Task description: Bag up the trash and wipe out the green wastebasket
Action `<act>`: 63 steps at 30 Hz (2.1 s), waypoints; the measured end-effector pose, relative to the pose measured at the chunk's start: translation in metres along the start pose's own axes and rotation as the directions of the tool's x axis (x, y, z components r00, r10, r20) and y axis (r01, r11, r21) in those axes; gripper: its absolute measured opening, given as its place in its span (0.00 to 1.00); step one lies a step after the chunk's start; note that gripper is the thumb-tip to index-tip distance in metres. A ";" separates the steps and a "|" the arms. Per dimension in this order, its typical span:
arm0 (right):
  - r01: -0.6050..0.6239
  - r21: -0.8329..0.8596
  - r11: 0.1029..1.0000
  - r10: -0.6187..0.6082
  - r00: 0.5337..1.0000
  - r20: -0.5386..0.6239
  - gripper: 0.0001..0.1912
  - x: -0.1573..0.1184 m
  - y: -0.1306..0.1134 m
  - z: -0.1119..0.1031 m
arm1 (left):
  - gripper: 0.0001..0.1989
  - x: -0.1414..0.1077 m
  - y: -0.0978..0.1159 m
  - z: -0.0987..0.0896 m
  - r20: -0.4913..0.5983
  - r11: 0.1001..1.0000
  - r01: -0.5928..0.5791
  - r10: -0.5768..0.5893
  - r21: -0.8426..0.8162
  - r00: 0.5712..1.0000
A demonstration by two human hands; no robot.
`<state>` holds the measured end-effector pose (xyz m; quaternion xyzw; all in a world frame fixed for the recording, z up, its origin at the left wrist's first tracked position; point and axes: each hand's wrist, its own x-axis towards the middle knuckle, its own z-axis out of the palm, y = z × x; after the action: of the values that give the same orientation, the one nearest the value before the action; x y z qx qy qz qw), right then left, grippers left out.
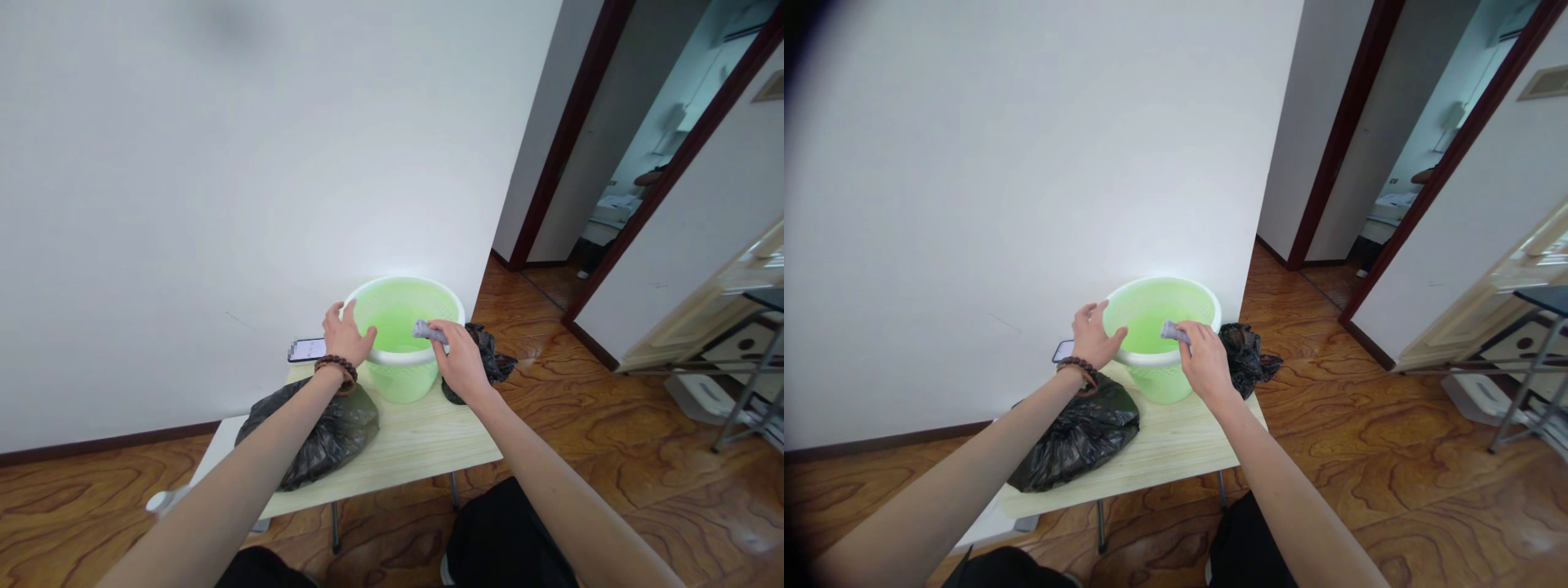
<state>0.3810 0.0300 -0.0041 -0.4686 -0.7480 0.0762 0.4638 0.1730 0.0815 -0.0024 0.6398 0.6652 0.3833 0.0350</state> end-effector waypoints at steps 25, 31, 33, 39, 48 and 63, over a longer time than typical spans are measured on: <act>0.372 -0.173 0.912 -0.219 0.798 0.562 0.10 -0.118 0.047 0.012 | 0.18 -0.053 -0.040 0.005 0.248 0.886 0.445 -0.406 -0.129 0.880; 0.530 -0.187 0.827 -0.312 0.709 0.632 0.05 -0.116 0.042 0.029 | 0.16 -0.041 -0.031 0.002 0.246 0.876 0.465 -0.427 -0.123 0.870; 0.560 -0.211 0.801 -0.312 0.692 0.651 0.04 -0.115 0.041 0.034 | 0.14 -0.036 -0.029 0.000 0.272 0.883 0.453 -0.409 -0.120 0.871; 0.595 -0.249 0.764 -0.272 0.647 0.713 0.03 -0.099 0.038 0.022 | 0.12 -0.018 -0.033 -0.005 0.459 0.844 0.478 -0.334 -0.244 0.823; 0.566 -0.185 0.803 -0.287 0.640 0.712 0.06 -0.070 0.030 -0.004 | 0.21 0.017 -0.043 -0.024 0.763 0.624 0.732 -0.322 -0.275 0.561; 0.558 -0.131 0.819 -0.297 0.608 0.736 0.06 -0.059 0.029 -0.015 | 0.26 0.061 -0.003 -0.008 0.232 0.959 -0.282 0.266 0.036 0.935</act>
<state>0.4183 -0.0047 -0.0482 -0.2840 -0.9565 -0.0047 0.0670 0.1558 0.1315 0.0287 0.7664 0.5739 0.2865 0.0345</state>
